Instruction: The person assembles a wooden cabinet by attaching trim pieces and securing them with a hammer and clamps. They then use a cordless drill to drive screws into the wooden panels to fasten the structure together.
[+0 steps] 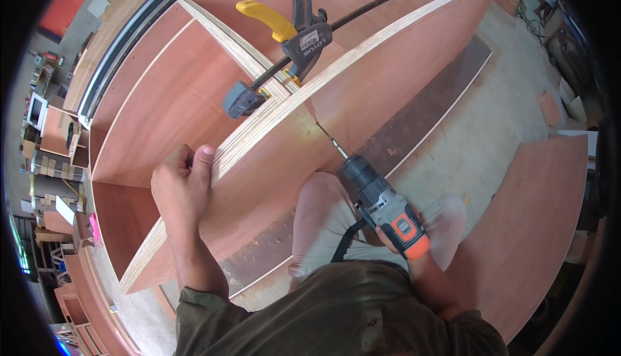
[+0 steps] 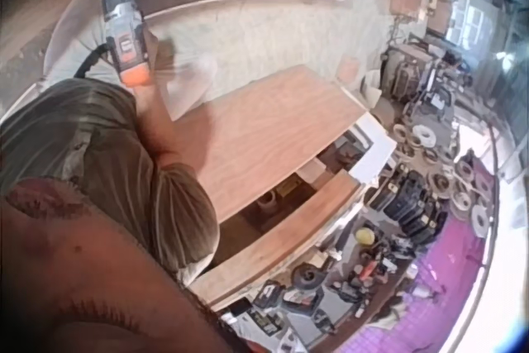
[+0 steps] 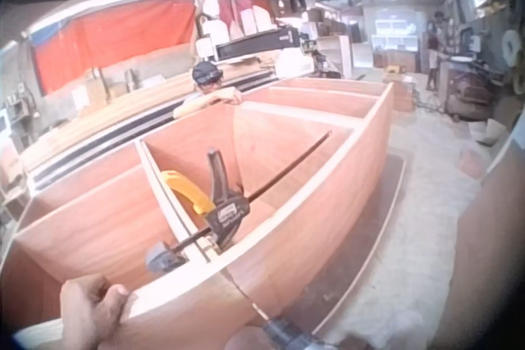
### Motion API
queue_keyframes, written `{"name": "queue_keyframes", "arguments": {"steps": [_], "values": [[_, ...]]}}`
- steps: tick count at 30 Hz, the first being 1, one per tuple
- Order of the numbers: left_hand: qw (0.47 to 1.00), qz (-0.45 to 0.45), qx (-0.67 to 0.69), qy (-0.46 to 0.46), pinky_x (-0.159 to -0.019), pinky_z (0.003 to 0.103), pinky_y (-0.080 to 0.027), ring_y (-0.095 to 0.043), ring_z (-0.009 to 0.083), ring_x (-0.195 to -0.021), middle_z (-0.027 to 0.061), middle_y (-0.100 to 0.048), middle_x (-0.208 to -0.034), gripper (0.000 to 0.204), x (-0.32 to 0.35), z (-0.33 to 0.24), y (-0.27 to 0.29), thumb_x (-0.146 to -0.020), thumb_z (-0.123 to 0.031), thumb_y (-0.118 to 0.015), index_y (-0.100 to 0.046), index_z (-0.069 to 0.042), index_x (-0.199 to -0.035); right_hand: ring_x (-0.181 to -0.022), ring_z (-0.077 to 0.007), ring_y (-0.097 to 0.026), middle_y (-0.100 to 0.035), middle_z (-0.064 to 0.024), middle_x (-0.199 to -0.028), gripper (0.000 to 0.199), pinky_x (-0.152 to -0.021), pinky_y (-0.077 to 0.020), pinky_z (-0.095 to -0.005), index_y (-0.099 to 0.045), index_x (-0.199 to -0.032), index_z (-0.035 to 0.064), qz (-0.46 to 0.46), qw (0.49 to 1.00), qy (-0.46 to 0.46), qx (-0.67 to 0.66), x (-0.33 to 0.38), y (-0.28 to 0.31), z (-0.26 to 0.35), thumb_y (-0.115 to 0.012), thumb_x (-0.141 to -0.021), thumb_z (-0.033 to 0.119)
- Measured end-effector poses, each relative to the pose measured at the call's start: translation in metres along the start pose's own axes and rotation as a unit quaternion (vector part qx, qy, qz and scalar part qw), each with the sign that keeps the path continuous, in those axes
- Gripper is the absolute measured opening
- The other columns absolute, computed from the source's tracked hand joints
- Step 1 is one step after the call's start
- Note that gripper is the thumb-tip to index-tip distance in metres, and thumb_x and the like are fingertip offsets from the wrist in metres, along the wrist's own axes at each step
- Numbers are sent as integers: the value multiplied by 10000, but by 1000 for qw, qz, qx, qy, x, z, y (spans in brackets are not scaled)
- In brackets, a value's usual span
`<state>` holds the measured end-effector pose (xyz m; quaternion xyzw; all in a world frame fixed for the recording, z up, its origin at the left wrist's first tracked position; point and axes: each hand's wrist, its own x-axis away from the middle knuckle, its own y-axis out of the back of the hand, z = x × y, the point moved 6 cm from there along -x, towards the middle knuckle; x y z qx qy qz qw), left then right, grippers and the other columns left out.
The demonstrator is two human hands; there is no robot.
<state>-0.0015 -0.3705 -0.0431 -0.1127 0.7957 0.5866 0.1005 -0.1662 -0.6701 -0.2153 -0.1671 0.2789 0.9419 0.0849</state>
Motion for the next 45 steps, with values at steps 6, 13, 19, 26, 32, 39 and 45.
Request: {"name": "queue_keyframes", "arguments": {"steps": [6, 13, 19, 26, 32, 39, 45], "values": [[998, -34, -36, -42, -537, 412, -412, -505, 361, -541, 185, -518, -596, 479, 0, -3, 2, -901, -399, -641, -531, 10, -679, -646, -125, -652, -694, -38, -772, 393, -587, -532, -290, -627, -1026, 42, 21, 997, -70, -17, 4, 0, -9, -813, -686, 106], [999, 1, -13, -40, -530, 404, -391, -473, 365, -543, 184, -496, -603, 436, -2, -4, -3, -912, -338, -640, -509, 11, -686, -685, -173, -671, -695, -55, -792, 443, -639, -539, -314, -635, -984, 67, 51, 984, -165, -46, -2, -4, -11, -872, -642, 220], [997, -6, 12, -71, -520, 403, -368, -439, 357, -535, 167, -463, -589, 451, 0, -5, -3, -913, -327, -639, -468, 15, -673, -698, -236, -672, -679, -67, -784, 444, -658, -533, -338, -649, -946, 88, 51, 985, -163, -36, -13, -3, -4, -868, -636, 319], [993, -12, -19, -115, -510, 410, -331, -403, 350, -534, 155, -404, -589, 438, -2, -7, -5, -917, -280, -636, -426, 2, -655, -712, -237, -673, -680, -69, -804, 337, -662, -533, -343, -663, -915, 84, 87, 982, -158, 47, -22, -4, 0, -815, -679, 269], [993, 9, -9, -118, -510, 400, -318, -388, 342, -529, 163, -393, -599, 411, -3, -11, -3, -944, -265, -584, -433, 12, -682, -859, -340, -614, -623, -139, -969, 402, -728, -497, -437, -635, -1062, 56, 185, 966, -135, 124, 13, -10, -32, -734, -705, 210], [991, 22, -39, -124, -502, 418, -295, -384, 335, -530, 143, -355, -588, 410, -4, -11, -7, -929, -222, -618, -410, -3, -652, -725, -120, -632, -659, -32, -823, 255, -654, -529, -286, -649, -1013, 31, 132, 985, -96, 47, -14, -10, -9, -741, -777, 67], [993, 39, 11, -114, -521, 395, -333, -408, 360, -543, 177, -406, -608, 375, -2, -12, -1, -951, -228, -571, -442, 15, -696, -738, -174, -657, -671, -64, -850, 329, -685, -529, -306, -646, -1087, 23, 85, 956, -215, -178, 18, -30, -66, -734, -778, 95]]}}
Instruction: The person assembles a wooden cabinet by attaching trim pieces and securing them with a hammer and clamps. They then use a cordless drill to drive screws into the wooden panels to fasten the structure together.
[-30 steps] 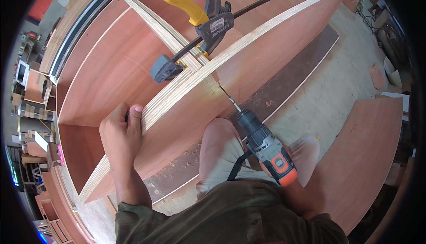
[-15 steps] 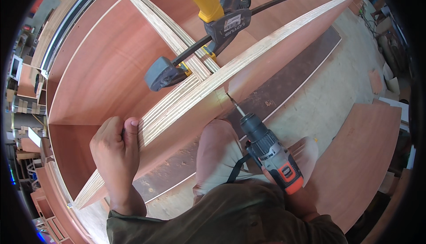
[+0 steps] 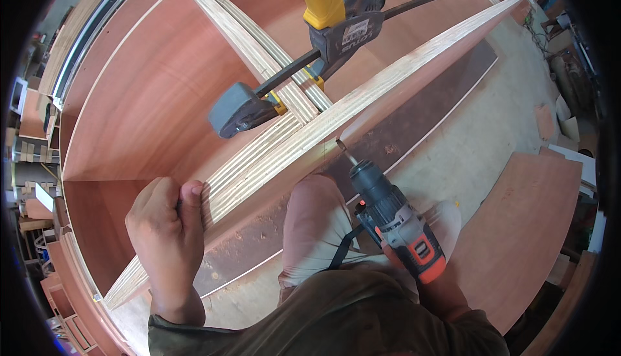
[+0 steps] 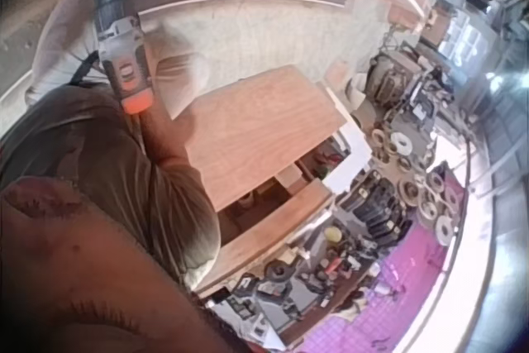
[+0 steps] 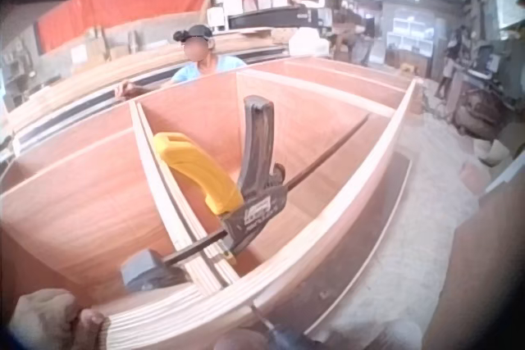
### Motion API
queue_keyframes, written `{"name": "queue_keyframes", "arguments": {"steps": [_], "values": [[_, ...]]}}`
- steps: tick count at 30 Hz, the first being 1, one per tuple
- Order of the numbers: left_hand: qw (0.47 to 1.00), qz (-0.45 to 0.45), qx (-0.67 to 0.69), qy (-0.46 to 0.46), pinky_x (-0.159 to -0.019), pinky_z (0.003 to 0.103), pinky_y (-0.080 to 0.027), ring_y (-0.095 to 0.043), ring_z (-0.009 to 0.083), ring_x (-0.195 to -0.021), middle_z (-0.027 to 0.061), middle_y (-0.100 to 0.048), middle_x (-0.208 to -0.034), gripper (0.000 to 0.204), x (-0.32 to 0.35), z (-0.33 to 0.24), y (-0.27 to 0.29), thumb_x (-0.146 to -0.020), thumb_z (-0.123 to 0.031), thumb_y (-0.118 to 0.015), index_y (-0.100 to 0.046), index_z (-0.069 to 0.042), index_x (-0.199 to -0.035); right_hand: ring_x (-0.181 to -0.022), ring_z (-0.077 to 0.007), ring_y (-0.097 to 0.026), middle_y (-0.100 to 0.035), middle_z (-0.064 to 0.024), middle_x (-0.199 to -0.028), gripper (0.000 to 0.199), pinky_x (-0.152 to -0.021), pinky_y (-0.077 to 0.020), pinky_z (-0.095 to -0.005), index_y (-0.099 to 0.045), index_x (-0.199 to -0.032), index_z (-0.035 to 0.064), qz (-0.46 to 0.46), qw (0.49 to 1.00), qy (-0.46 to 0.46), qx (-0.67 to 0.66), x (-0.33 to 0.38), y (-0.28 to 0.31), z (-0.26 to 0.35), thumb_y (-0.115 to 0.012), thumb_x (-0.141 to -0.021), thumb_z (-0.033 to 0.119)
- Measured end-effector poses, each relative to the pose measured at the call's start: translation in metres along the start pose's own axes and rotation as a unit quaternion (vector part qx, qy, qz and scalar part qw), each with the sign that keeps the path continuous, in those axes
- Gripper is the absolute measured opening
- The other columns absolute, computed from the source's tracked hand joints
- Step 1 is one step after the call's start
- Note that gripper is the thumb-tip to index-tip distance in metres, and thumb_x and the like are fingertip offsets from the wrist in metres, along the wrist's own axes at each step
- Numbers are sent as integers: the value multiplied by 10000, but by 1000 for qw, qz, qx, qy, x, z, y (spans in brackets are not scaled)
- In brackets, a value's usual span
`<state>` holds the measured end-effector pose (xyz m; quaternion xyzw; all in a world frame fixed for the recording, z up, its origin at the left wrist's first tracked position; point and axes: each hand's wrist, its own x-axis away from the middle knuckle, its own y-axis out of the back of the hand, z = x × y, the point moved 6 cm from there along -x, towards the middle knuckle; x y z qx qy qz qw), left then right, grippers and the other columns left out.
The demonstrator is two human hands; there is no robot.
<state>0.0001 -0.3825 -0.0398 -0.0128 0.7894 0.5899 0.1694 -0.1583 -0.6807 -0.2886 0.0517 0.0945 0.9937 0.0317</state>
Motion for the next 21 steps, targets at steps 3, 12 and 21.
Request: {"name": "queue_keyframes", "arguments": {"steps": [3, 12, 21], "values": [[1000, -15, 2, -25, -524, 403, -338, -417, 364, -546, 182, -410, -607, 377, -2, -2, -6, -942, -230, -580, -440, 16, -693, -777, -275, -671, -679, -123, -883, 375, -749, -521, -348, -627, -1110, -5, -7, 991, 69, 111, -13, 10, 12, -702, -758, 101], [997, -39, -59, 26, -542, 455, -420, -547, 406, -569, 225, -550, -615, 365, 0, 1, -2, -908, -262, -614, -568, 15, -674, -856, -357, -659, -669, -186, -946, 414, -731, -526, -388, -606, -1105, -18, 23, 918, 282, 277, -43, 33, 96, -692, -712, 77], [996, -33, -36, 78, -569, 448, -435, -554, 387, -561, 223, -557, -595, 375, 3, -7, 1, -920, -295, -596, -626, 20, -718, -780, -160, -620, -634, -54, -854, 244, -748, -501, -330, -618, -980, 24, -47, 975, 208, 70, -12, 52, 0, -652, -743, 72]]}}
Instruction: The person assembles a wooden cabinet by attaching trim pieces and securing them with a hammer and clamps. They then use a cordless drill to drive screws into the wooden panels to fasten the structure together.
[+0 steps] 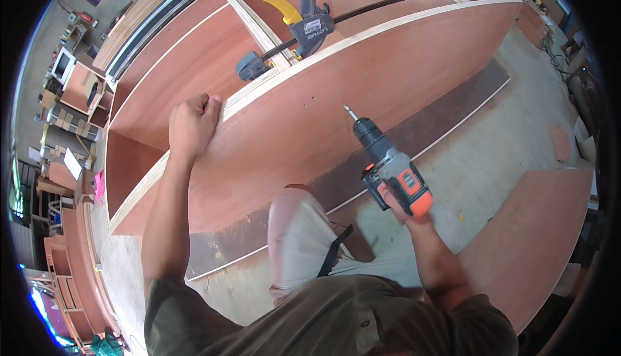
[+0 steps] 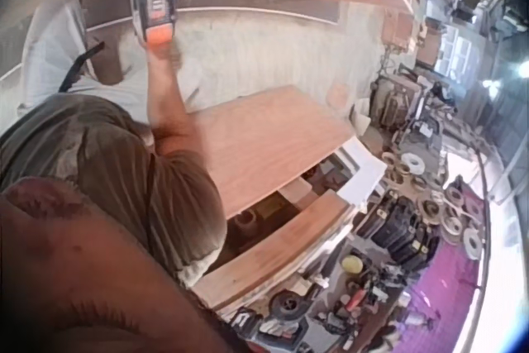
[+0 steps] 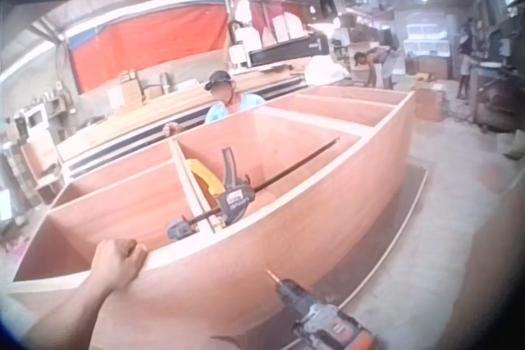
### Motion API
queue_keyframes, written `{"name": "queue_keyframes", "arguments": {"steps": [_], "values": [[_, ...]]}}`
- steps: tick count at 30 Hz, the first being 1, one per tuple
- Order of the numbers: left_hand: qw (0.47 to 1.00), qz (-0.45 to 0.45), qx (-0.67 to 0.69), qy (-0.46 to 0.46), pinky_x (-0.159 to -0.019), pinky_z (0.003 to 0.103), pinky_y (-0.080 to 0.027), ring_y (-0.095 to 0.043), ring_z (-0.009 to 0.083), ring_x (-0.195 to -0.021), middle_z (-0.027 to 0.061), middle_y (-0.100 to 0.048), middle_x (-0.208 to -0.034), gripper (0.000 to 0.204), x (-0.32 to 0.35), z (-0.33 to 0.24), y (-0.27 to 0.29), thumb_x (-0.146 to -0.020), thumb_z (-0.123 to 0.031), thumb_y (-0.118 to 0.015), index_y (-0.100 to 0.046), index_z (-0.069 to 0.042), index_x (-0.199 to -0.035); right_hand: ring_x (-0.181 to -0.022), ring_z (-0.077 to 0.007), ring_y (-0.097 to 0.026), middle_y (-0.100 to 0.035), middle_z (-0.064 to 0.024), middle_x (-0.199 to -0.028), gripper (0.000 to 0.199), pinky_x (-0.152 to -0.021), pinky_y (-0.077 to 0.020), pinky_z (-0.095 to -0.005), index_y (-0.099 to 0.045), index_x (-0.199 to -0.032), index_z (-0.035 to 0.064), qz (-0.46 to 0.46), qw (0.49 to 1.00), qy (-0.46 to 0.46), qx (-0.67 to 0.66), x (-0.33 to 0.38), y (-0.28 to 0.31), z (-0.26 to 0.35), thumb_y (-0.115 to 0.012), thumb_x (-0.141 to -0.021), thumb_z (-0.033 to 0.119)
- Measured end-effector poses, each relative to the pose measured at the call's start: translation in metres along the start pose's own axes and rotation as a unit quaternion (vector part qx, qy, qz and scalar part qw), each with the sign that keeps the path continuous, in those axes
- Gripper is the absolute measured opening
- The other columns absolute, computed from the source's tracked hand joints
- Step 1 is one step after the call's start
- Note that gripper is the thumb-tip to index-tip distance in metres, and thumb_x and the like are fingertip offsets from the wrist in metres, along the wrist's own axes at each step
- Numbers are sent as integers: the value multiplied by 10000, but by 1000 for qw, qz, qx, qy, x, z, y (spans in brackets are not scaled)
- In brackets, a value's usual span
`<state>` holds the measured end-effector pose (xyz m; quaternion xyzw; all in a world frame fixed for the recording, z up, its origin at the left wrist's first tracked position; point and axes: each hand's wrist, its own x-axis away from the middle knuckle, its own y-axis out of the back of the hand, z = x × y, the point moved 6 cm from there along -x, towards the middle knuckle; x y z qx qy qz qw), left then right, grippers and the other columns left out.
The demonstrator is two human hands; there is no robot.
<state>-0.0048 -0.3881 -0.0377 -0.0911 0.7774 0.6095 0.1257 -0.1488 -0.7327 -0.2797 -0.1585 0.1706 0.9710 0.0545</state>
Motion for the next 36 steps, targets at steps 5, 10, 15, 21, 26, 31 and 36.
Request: {"name": "queue_keyframes", "arguments": {"steps": [5, 10, 15, 21, 26, 31, 36], "values": [[998, 7, 54, 18, -581, 444, -439, -564, 375, -569, 225, -564, -608, 367, 2, 13, -6, -923, -299, -590, -642, 17, -744, -717, -108, -547, -559, -14, -800, 172, -653, -462, -277, -578, -897, 52, 11, 921, -184, -344, 19, -18, -18, -574, -725, 46], [1000, 4, 18, 2, -575, 450, -434, -571, 361, -557, 230, -565, -610, 393, 4, 9, -4, -944, -312, -566, -636, 22, -748, -748, -104, -562, -573, -12, -814, 203, -684, -477, -279, -587, -912, 53, -29, 913, -185, -363, 45, -21, -26, -605, -712, 26], [991, -74, 112, 3, -522, 421, -402, -495, 298, -483, 214, -530, -566, 426, 7, 15, -4, -962, -324, -563, -613, 37, -742, -757, -93, -563, -578, -3, -850, 227, -671, -478, -267, -587, -948, 72, -53, 945, -179, -268, 62, -13, -17, -639, -744, -14], [989, -121, 60, -58, -566, 455, -437, -584, 399, -584, 237, -581, -635, 407, 5, 11, 2, -946, -332, -580, -613, 32, -766, -714, -72, -537, -551, 2, -838, 273, -591, -452, -225, -555, -1023, 78, -111, 939, -196, -258, 103, -10, 17, -631, -798, -56], [994, -61, 71, -48, -627, 484, -456, -618, 423, -686, 234, -619, -693, 369, 2, 12, -3, -935, -341, -583, -646, -3, -801, -791, -114, -571, -575, -7, -856, 171, -725, -483, -288, -587, -975, 50, -101, 949, -208, -212, 120, -13, 18, -623, -810, 26], [995, -58, 41, -73, -626, 480, -458, -611, 422, -682, 215, -632, -693, 318, 5, 12, 1, -928, -305, -590, -648, -8, -830, -700, -88, -545, -561, -9, -789, 132, -627, -455, -257, -601, -919, 40, -100, 919, -248, -289, 120, -32, 5, -649, -799, 68], [965, -134, 217, -56, -561, 394, -436, -577, 298, -565, 162, -587, -605, 273, 21, 17, 11, -937, -256, -590, -622, -7, -832, -604, -81, -514, -560, -2, -741, 173, -564, -416, -229, -608, -933, 27, -93, 911, -228, -330, 109, -45, -2, -670, -793, 107]]}}
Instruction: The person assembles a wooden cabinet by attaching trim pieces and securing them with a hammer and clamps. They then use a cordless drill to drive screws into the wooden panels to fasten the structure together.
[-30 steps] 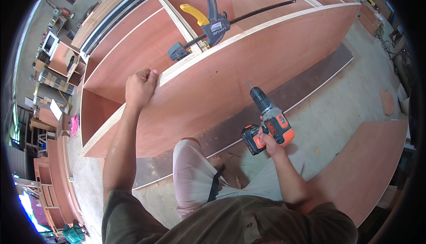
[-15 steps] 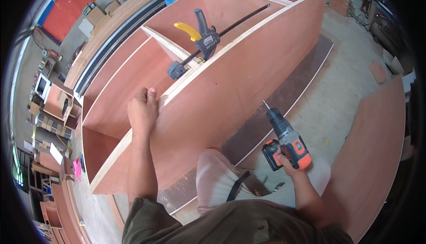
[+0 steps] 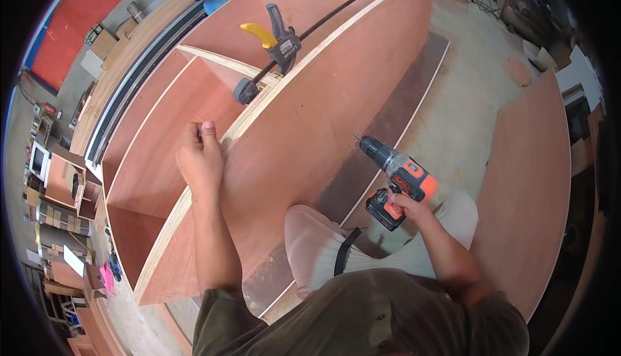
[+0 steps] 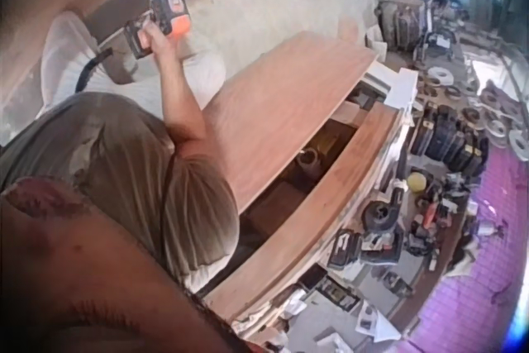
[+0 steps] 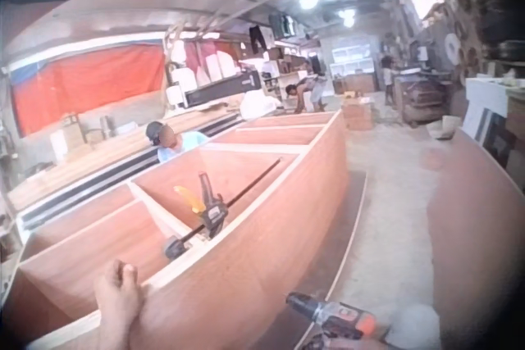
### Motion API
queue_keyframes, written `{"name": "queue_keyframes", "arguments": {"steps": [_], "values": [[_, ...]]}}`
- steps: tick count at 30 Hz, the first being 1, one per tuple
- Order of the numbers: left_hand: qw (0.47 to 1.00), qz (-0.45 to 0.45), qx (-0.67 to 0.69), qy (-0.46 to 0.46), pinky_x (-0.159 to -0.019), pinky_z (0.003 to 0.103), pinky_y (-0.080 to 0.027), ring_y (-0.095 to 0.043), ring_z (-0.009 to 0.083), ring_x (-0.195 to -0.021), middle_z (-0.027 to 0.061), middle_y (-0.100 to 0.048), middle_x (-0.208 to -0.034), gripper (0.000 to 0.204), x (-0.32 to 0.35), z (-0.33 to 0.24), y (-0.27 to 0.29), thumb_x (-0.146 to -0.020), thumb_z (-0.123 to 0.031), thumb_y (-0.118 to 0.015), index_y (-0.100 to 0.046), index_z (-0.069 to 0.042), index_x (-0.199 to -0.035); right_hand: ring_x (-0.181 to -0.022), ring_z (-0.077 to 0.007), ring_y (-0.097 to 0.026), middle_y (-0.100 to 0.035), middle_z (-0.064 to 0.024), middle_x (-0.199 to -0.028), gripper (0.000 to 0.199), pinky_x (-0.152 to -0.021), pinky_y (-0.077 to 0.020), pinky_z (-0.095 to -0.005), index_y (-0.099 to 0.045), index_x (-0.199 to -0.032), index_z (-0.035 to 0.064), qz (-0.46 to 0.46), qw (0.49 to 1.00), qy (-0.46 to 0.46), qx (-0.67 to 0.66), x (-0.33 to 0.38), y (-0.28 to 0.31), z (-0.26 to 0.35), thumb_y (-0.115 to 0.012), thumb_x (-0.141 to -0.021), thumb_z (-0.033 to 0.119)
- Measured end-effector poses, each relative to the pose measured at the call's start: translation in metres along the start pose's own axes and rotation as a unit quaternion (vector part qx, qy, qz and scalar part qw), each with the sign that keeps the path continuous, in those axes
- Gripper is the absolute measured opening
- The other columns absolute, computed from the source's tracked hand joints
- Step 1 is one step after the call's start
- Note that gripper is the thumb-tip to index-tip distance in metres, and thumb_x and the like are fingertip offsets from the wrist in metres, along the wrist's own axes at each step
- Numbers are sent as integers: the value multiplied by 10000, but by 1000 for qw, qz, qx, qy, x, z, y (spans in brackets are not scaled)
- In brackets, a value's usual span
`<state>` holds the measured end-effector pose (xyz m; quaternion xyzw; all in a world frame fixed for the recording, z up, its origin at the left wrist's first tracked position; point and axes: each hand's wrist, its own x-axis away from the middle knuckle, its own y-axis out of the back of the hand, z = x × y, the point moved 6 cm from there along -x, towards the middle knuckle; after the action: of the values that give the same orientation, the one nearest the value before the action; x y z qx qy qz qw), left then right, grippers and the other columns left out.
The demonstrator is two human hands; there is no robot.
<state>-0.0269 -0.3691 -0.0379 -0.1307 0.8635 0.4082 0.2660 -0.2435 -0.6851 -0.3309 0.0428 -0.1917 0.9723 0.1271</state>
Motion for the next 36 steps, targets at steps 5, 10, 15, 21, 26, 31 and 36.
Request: {"name": "queue_keyframes", "arguments": {"steps": [5, 10, 15, 21, 26, 31, 36], "values": [[1000, 14, -2, 19, -551, 362, -409, -529, 207, -545, 142, -557, -603, 292, -7, 2, 1, -976, -259, -532, -600, -8, -842, -717, -97, -578, -614, -16, -815, 205, -639, -480, -265, -616, -965, 35, 34, 999, 34, 11, -17, -16, 7, -701, -790, 98], [1000, 26, -5, -2, -572, 370, -413, -501, 205, -561, 143, -551, -612, 310, -7, 4, -6, -989, -264, -508, -600, 3, -862, -827, -113, -601, -639, -29, -918, 323, -740, -508, -294, -618, -1065, 34, 35, 998, 56, 1, -30, -33, 22, -729, -764, 65], [999, 48, 10, 7, -615, 356, -424, -494, 177, -620, 133, -574, -665, 327, -15, 14, -7, -991, -264, -502, -593, 22, -862, -829, -117, -607, -641, -23, -898, 314, -769, -510, -301, -619, -1034, 37, 48, 992, 110, 48, -59, -58, 46, -736, -747, 83], [994, 72, 44, 66, -646, 333, -427, -476, 148, -663, 84, -540, -668, 337, -17, 22, -6, -996, -258, -496, -589, 23, -836, -799, -116, -603, -634, -12, -856, 268, -751, -503, -303, -618, -977, 44, 60, 987, 132, 73, -79, -78, 56, -720, -738, 111], [992, 77, 57, 79, -651, 326, -424, -473, 133, -680, 74, -541, -679, 340, -21, 32, -11, -998, -260, -499, -612, 27, -853, -799, -117, -599, -631, -16, -859, 262, -747, -501, -305, -618, -982, 47, 66, 987, 127, 67, -85, -79, 47, -713, -745, 106], [987, 147, 24, 65, -598, 319, -412, -467, 117, -618, 51, -528, -632, 334, -18, 21, -18, -1000, -238, -493, -643, 33, -874, -822, -145, -615, -646, -44, -887, 307, -757, -505, -314, -617, -1027, 38, 36, 978, 170, 119, -86, -77, 40, -735, -763, 141], [955, 290, -10, 67, -540, 299, -364, -422, 84, -560, -2, -491, -593, 332, -25, 27, -37, -1006, -217, -481, -640, 19, -837, -861, -209, -637, -664, -87, -944, 360, -803, -507, -323, -609, -1096, 42, 63, 964, 185, 178, -87, -75, 41, -732, -767, 122]]}}
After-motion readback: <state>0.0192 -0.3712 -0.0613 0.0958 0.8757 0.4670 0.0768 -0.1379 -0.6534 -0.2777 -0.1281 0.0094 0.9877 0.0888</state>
